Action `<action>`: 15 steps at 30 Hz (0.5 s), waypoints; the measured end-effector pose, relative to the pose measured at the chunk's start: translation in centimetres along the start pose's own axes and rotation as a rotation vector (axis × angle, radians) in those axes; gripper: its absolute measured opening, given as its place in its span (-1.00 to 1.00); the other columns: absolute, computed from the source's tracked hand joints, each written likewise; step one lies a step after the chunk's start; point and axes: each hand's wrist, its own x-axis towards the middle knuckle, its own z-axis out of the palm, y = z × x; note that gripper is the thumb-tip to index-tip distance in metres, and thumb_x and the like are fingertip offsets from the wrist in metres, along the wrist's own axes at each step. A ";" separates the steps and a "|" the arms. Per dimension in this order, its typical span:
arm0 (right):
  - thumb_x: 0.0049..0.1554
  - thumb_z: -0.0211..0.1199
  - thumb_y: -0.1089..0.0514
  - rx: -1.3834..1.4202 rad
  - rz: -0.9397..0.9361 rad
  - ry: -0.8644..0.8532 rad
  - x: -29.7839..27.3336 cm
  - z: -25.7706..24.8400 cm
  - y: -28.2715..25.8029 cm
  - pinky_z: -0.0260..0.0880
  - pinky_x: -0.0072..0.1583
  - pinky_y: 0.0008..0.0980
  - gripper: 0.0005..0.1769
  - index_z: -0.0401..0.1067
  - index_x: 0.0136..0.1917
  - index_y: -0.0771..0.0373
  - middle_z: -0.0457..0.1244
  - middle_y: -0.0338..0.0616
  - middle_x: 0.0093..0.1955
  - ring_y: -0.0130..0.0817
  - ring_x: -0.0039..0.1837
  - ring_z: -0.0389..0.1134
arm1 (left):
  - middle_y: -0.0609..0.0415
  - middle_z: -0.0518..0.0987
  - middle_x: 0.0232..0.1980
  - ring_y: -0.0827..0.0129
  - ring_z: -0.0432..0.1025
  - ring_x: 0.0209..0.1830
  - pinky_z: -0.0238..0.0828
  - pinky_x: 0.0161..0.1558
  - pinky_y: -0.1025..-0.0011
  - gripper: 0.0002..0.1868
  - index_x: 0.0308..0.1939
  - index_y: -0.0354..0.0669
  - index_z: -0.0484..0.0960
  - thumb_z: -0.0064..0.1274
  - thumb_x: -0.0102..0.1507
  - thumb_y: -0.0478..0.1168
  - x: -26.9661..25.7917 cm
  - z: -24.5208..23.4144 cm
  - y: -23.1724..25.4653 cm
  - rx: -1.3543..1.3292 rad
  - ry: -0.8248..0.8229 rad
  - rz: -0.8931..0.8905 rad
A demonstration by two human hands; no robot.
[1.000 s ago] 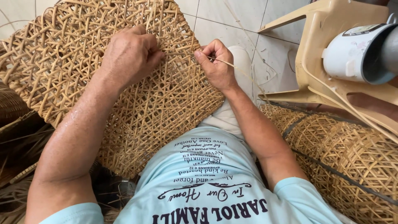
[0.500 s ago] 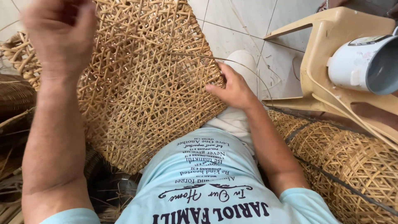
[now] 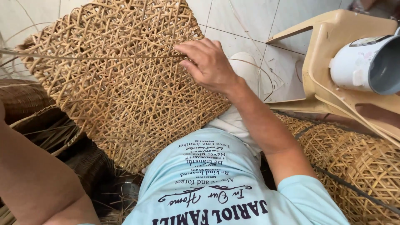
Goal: Weaving long rattan strands into a mesh pattern to create or repair a mat.
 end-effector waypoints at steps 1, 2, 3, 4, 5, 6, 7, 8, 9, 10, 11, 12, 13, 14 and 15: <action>0.32 0.26 0.09 -0.088 -0.044 -0.009 0.3 1.7 1.1 0.07 0.19 -0.19 -0.70 0.48 0.32 0.04 0.43 -0.29 0.06 -0.37 0.01 0.25 | -0.18 0.25 0.50 -0.23 0.37 0.28 0.57 0.03 0.03 -0.59 0.22 0.01 0.58 -0.01 0.35 0.04 -0.6 0.1 -0.7 -0.021 -0.037 -0.101; 0.32 0.26 0.09 -0.083 -0.050 -0.011 0.7 1.7 1.0 0.07 0.19 -0.19 -0.70 0.48 0.32 0.04 0.43 -0.29 0.06 -0.37 0.01 0.25 | -0.19 0.21 0.54 -0.28 0.35 0.32 0.58 0.06 0.00 -0.55 0.21 0.06 0.55 -0.02 0.30 0.09 -5.1 -0.3 2.6 -0.046 -0.076 -0.204; 0.29 0.33 0.13 -0.075 -0.081 0.019 1.0 1.7 0.9 0.06 0.17 -0.23 -0.84 0.57 0.16 0.02 0.39 -0.35 -0.08 -0.41 -0.07 0.22 | -0.20 0.16 0.59 -0.32 0.33 0.37 0.58 0.08 -0.04 -0.51 0.21 0.11 0.53 -0.02 0.26 0.14 -10.3 -0.3 6.8 -0.073 -0.116 -0.306; 0.26 0.39 0.18 -0.068 -0.110 0.052 1.4 1.7 0.8 0.05 0.14 -0.28 -0.93 0.65 -0.01 0.00 0.36 -0.41 -0.22 -0.46 -0.16 0.18 | -0.21 0.12 0.64 -0.37 0.32 0.41 0.59 0.11 -0.07 -0.47 0.20 0.16 0.50 -0.03 0.21 0.19 -15.9 -0.4 12.3 -0.100 -0.160 -0.405; 0.26 0.39 0.18 -0.065 -0.114 0.052 1.3 2.1 0.8 0.05 0.14 -0.28 -0.93 0.65 -0.01 0.00 0.36 -0.41 -0.22 -0.46 -0.16 0.18 | -0.21 0.12 0.64 -0.37 0.32 0.41 0.59 0.11 -0.07 -0.47 0.20 0.16 0.50 -0.03 0.21 0.19 -19.7 0.3 18.1 -0.100 -0.155 -0.406; 0.25 0.39 0.13 -0.072 -0.126 0.018 1.2 2.2 0.9 0.07 0.16 -0.25 -0.97 0.64 -0.05 0.00 0.31 -0.38 -0.21 -0.43 -0.13 0.17 | -0.34 0.37 0.24 -0.22 0.41 -0.07 0.55 -0.23 0.07 -0.39 0.41 -0.26 0.33 -0.03 0.28 -0.18 -24.7 0.5 23.6 0.027 -0.272 0.003; 0.24 0.39 0.09 -0.079 -0.137 -0.015 1.1 2.3 1.1 0.09 0.17 -0.23 -0.95 0.63 -0.09 0.00 0.26 -0.35 -0.21 -0.39 -0.10 0.16 | -0.48 0.61 -0.16 -0.08 0.51 -0.55 0.52 -0.56 0.21 -0.26 0.62 -0.67 0.14 -0.04 0.34 -0.56 -31.0 0.0 27.9 0.151 -0.388 0.412; 0.24 0.39 0.09 -0.076 -0.135 -0.023 1.0 2.3 1.2 0.09 0.17 -0.23 -0.95 0.63 -0.09 0.00 0.26 -0.35 -0.21 -0.39 -0.10 0.16 | -0.48 0.61 -0.16 -0.08 0.51 -0.55 0.52 -0.56 0.21 -0.26 0.62 -0.67 0.14 -0.04 0.34 -0.56 -31.8 1.0 28.7 0.148 -0.391 0.405; 0.22 0.43 0.08 -0.077 -0.147 -0.036 0.9 2.4 1.3 0.09 0.17 -0.22 -0.94 0.61 -0.12 0.00 0.25 -0.35 -0.18 -0.38 -0.08 0.14 | -0.23 0.62 -0.22 0.30 0.36 -0.66 0.31 -0.67 0.47 -0.38 0.49 -0.52 0.27 0.01 0.33 -0.53 -32.5 1.9 29.4 -0.012 -0.426 0.561; 0.19 0.47 0.08 -0.078 -0.164 -0.048 1.0 2.6 1.4 0.10 0.17 -0.21 -0.91 0.59 -0.15 0.01 0.23 -0.34 -0.15 -0.37 -0.05 0.13 | 0.01 0.63 -0.28 0.67 0.19 -0.76 0.10 -0.78 0.73 -0.49 0.37 -0.36 0.40 0.06 0.32 -0.49 -33.2 2.7 30.1 -0.175 -0.449 0.715; 0.19 0.47 0.08 -0.074 -0.168 -0.054 0.9 2.9 1.0 0.10 0.17 -0.21 -0.91 0.59 -0.15 0.01 0.23 -0.34 -0.15 -0.37 -0.05 0.13 | 0.01 0.63 -0.28 0.67 0.19 -0.76 0.10 -0.78 0.73 -0.49 0.37 -0.36 0.40 0.06 0.32 -0.49 -33.8 4.9 31.2 -0.177 -0.445 0.709; 0.16 0.48 0.11 -0.074 -0.152 -0.046 1.0 2.9 0.9 0.10 0.20 -0.21 -0.86 0.53 -0.18 0.00 0.24 -0.37 -0.17 -0.38 -0.05 0.15 | -0.08 0.65 -0.10 0.42 0.36 -0.38 0.32 -0.37 0.49 -0.56 0.26 -0.35 0.53 0.19 0.30 -0.39 -34.0 7.1 32.6 0.022 -0.333 0.926; 0.14 0.50 0.13 -0.073 -0.137 -0.038 1.1 2.8 0.9 0.10 0.22 -0.22 -0.80 0.48 -0.21 -0.01 0.25 -0.41 -0.19 -0.38 -0.05 0.17 | -0.18 0.68 0.09 0.14 0.52 0.01 0.52 0.04 0.23 -0.62 0.16 -0.36 0.66 0.33 0.29 -0.31 -34.3 9.5 34.1 0.224 -0.221 1.132; 0.14 0.50 0.13 -0.077 -0.136 -0.038 1.3 2.6 1.0 0.10 0.22 -0.22 -0.80 0.48 -0.21 -0.01 0.25 -0.41 -0.19 -0.38 -0.05 0.17 | -0.18 0.68 0.09 0.14 0.52 0.01 0.52 0.04 0.23 -0.62 0.16 -0.36 0.66 0.33 0.29 -0.31 -33.6 11.3 34.0 0.221 -0.221 1.135; 0.17 0.45 0.15 -0.059 -0.124 -0.051 1.5 2.5 1.2 0.14 0.22 -0.20 -0.81 0.45 -0.20 0.00 0.26 -0.38 -0.19 -0.38 -0.06 0.18 | -0.14 0.66 0.16 0.09 0.49 0.16 0.39 0.21 0.15 -0.49 0.31 -0.31 0.55 0.20 0.34 -0.14 -32.9 13.2 33.9 0.512 -0.209 1.119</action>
